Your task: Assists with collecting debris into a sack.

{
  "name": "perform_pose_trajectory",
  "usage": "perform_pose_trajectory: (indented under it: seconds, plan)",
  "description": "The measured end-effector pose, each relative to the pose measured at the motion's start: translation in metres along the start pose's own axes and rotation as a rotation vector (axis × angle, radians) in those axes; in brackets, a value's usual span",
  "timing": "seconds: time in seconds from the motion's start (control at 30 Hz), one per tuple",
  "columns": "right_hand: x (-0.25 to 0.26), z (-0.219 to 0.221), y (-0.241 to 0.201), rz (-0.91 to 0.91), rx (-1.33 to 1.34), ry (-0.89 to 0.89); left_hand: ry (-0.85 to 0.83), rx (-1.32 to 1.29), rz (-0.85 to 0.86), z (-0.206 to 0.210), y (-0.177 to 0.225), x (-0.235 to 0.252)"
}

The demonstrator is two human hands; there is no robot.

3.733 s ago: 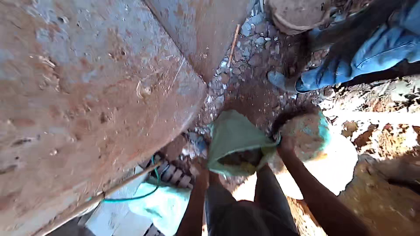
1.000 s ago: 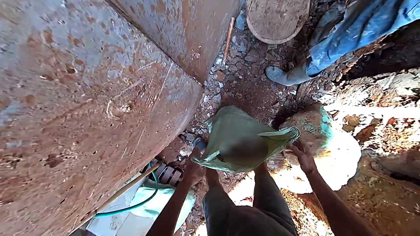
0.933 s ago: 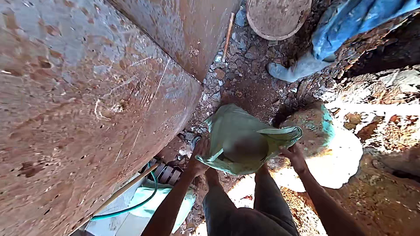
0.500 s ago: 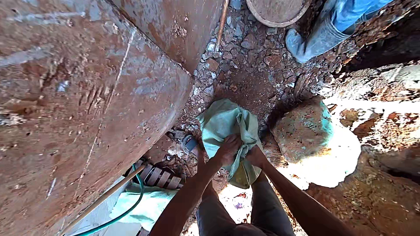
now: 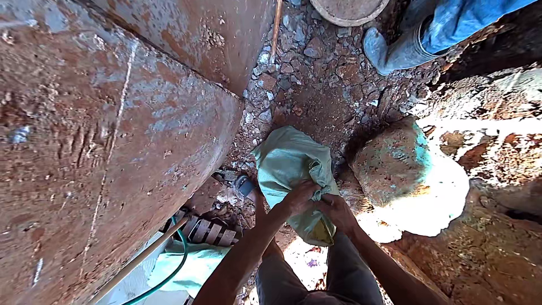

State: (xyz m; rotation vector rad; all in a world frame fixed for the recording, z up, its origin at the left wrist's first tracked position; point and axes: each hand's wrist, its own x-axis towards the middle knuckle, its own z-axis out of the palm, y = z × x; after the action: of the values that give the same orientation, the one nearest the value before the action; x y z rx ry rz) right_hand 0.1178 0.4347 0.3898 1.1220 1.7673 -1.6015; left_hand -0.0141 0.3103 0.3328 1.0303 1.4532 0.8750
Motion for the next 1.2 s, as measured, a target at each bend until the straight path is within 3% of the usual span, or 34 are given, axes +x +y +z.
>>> perform_pose_trajectory:
  seconds: [0.13,0.27,0.4,0.5,0.63,0.73,0.87,0.97,1.1,1.2]
  plan:
    - [-0.028,-0.004,0.003,-0.025,0.005,0.313,0.054,-0.187,-0.276,-0.011,0.008,-0.004]
    - [-0.036,0.018,0.017,0.037,-0.413,0.233,0.112,-0.199,-0.398,-0.004,0.008,0.009]
    - [0.008,0.056,0.015,0.080,-0.481,0.345,0.143,-0.239,-0.379,0.000,0.010,0.002]
    - [0.031,0.046,0.023,-0.073,-0.433,0.437,0.283,-0.161,-0.212,0.018,0.001,-0.001]
    - [0.028,0.022,0.029,-0.309,-0.529,0.344,0.458,-0.069,-0.121,0.039,-0.005,-0.002]
    - [0.033,0.014,0.014,-0.334,-0.502,0.293,0.559,-0.187,-0.065,0.035,-0.008,-0.017]
    - [0.039,-0.005,-0.008,-0.242,-0.448,0.136,0.484,0.095,-0.210,0.011,-0.024,-0.039]
    - [0.050,-0.009,-0.030,-0.147,-0.475,0.046,0.407,0.242,-0.086,0.026,-0.039,-0.026]
    - [0.060,-0.008,-0.063,0.007,-0.560,-0.033,0.641,0.091,0.114,0.046,-0.046,0.003]
    - [0.057,-0.002,-0.096,0.117,-0.712,-0.152,0.804,0.090,-0.018,0.058,-0.034,0.013]
